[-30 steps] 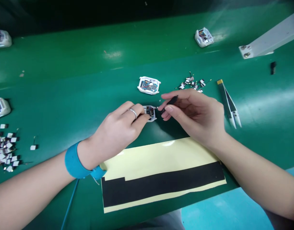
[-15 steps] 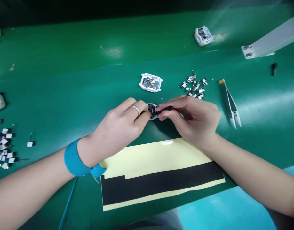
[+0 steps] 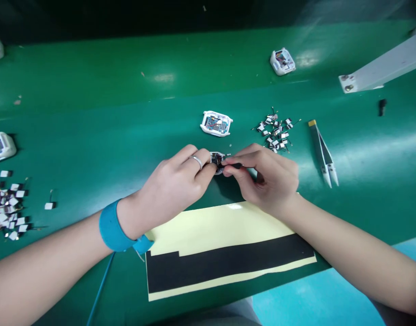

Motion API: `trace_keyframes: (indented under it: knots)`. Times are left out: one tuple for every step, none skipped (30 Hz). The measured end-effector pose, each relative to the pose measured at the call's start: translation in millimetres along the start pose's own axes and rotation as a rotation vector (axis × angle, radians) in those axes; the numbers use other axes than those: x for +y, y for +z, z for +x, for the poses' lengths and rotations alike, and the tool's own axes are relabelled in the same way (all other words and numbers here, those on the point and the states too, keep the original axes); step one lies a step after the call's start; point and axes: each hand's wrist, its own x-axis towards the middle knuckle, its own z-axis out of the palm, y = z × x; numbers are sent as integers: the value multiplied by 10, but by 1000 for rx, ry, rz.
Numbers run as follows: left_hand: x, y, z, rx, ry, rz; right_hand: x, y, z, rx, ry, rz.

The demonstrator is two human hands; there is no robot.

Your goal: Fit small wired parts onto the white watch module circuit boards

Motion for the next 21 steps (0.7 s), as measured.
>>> trace_keyframes:
  knots:
    - [0,0,-1,0,-4,-1,1,4,1,-2,-3,1]
    - [0,0,-2,4,-8,-1,3,7,3,-2,-7,4]
    - [1,-1,-4,6,-13,-1,7,10,4,-4,-7,7]
    - [3,-2,-6,9,-19,0,12,12,4,-7,-4,10]
    - [4,-3,-9,10,-23,1,19,14,5,-13,-3,14]
    - [6,-3,-11,9,-24,0,25,16,6,-19,0,20]
    - [6,-3,-13,8,-25,-2,30,19,6,-21,2,30]
    - [5,-1,-15,5,-23,-4,35,22,5,-21,2,39]
    - [3,3,-16,3,-20,-8,37,27,4,-22,3,46]
    - [-1,9,-17,3,-17,-15,37,33,2,-24,3,50]
    - [-6,16,-18,7,-14,-25,35,40,-2,-31,4,51]
    - [-11,23,-19,14,-11,-34,32,47,-5,-36,2,53]
    - [-14,29,-21,21,-9,-43,29,53,-8,-44,2,61]
    - [-13,30,-24,28,-7,-53,28,54,-8,-53,16,78]
    - [-7,27,-29,27,-13,-65,30,49,-6,-59,51,105]
    - [5,19,-36,18,-25,-76,35,35,1,-57,102,141]
    - [23,4,-43,2,-43,-87,46,11,13,-48,167,175]
    - [46,-16,-50,-16,-73,-101,61,-24,29,-32,230,197]
    - [71,-39,-56,-33,-112,-121,80,-67,49,-11,279,204]
    - [95,-65,-61,-46,-157,-149,98,-115,71,6,307,193]
    - [115,-91,-63,-59,-208,-186,115,-164,93,2,316,175]
